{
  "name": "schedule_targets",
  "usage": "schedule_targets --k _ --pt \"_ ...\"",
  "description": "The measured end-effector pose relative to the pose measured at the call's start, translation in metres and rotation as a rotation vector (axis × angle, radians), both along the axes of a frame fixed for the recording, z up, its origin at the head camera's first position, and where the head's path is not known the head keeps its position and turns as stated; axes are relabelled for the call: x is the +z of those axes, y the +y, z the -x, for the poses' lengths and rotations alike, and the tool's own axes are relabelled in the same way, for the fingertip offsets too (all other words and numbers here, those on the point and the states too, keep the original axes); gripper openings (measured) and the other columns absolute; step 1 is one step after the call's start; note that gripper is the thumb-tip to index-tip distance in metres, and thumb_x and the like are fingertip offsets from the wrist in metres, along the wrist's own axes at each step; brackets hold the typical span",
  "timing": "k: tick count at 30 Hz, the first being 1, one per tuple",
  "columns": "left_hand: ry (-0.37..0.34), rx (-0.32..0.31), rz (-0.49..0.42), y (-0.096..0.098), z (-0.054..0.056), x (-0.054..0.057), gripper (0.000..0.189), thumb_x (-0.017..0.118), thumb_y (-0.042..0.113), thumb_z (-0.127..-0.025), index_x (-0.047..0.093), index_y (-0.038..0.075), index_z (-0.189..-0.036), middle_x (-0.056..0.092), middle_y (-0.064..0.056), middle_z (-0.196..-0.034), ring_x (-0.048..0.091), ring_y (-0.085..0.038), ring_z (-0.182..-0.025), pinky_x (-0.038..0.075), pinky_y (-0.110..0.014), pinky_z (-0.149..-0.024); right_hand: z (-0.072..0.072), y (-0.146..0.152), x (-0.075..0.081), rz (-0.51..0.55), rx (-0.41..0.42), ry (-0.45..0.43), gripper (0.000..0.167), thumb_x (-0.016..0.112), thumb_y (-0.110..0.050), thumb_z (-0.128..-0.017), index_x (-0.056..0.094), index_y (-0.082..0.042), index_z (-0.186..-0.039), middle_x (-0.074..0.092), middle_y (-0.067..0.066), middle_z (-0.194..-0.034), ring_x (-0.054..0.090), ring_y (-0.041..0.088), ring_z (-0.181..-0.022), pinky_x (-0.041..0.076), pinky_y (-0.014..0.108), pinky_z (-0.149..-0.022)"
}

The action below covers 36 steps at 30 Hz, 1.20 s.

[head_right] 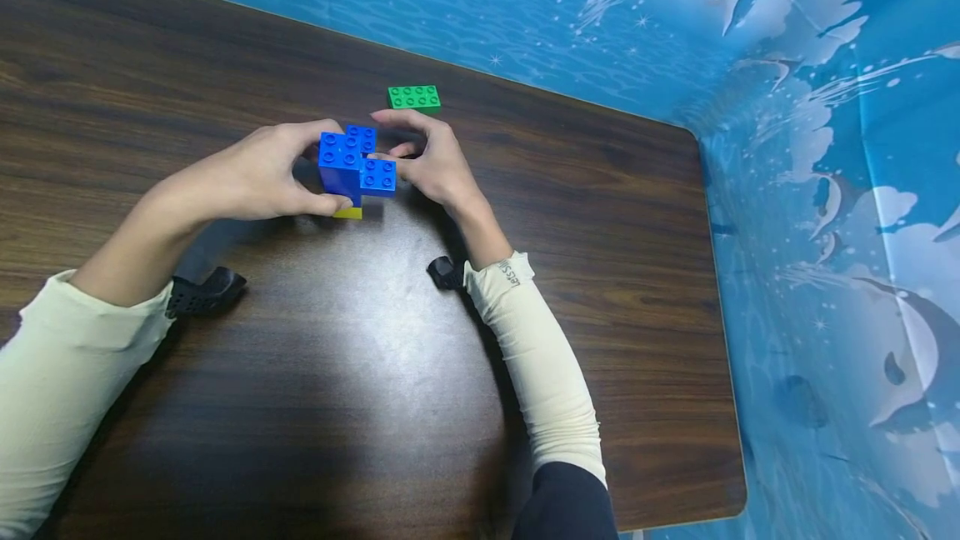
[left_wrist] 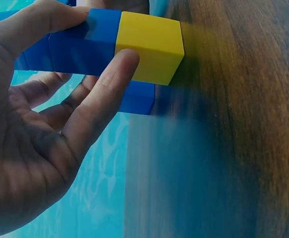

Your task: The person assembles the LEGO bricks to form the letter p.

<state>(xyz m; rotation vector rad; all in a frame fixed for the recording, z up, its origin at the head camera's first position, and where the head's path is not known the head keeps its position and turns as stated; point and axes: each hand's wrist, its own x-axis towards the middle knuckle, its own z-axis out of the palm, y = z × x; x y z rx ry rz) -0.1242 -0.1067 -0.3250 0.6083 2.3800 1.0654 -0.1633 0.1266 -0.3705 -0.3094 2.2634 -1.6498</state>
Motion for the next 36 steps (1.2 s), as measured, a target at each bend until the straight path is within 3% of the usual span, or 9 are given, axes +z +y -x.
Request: schedule_targets --k 9,14,26,30,36 --pt "-0.002 -0.011 0.006 -0.002 -0.001 0.003 0.075 0.085 0.025 -0.093 0.046 0.005 -0.154 0.065 -0.023 -0.138 0.063 -0.039 -0.126 0.051 -0.059 -0.106 0.003 -0.007 0.0 -0.064 -0.021 0.032 0.045 0.082 0.003 -0.092 0.073 -0.004 -0.135 0.073 0.017 -0.134 0.072 0.016 -0.082 0.061 0.031 -0.08" --pt "0.022 0.006 0.018 -0.004 -0.003 0.009 0.076 0.088 0.03 -0.091 0.048 0.008 -0.152 0.066 -0.023 -0.137 0.063 -0.038 -0.126 0.05 -0.061 -0.107 0.003 -0.01 0.001 -0.094 -0.041 0.017 0.041 0.083 0.0 -0.091 0.075 -0.005 -0.13 0.075 0.015 -0.128 0.068 0.018 -0.088 0.058 0.029 -0.082" --pt "0.129 0.059 -0.103 -0.006 -0.011 0.022 0.058 0.086 0.025 -0.092 0.059 0.009 -0.141 0.069 -0.018 -0.133 0.068 -0.034 -0.121 0.051 -0.056 -0.106 -0.001 -0.009 0.001 -0.091 -0.045 -0.02 0.041 0.084 0.001 -0.09 0.075 -0.003 -0.129 0.075 0.016 -0.127 0.068 0.022 -0.1 0.058 0.028 -0.088" --pt "0.162 0.066 -0.124 -0.005 -0.014 0.027 0.054 0.085 0.024 -0.093 0.06 0.009 -0.138 0.069 -0.016 -0.135 0.069 -0.034 -0.12 0.056 -0.054 -0.1 -0.003 -0.008 0.001 -0.094 -0.054 -0.028 0.041 0.084 0.0 -0.091 0.074 -0.003 -0.13 0.074 0.018 -0.129 0.069 0.024 -0.105 0.059 0.029 -0.092" --pt "0.189 0.074 -0.104 -0.002 -0.019 0.032 0.044 0.081 0.022 -0.097 0.063 0.009 -0.134 0.07 -0.015 -0.132 0.069 -0.032 -0.119 0.064 -0.043 -0.083 -0.005 -0.008 0.001 -0.077 -0.065 -0.04 0.04 0.083 0.0 -0.091 0.074 -0.002 -0.13 0.075 0.019 -0.128 0.069 0.025 -0.107 0.059 0.03 -0.091"
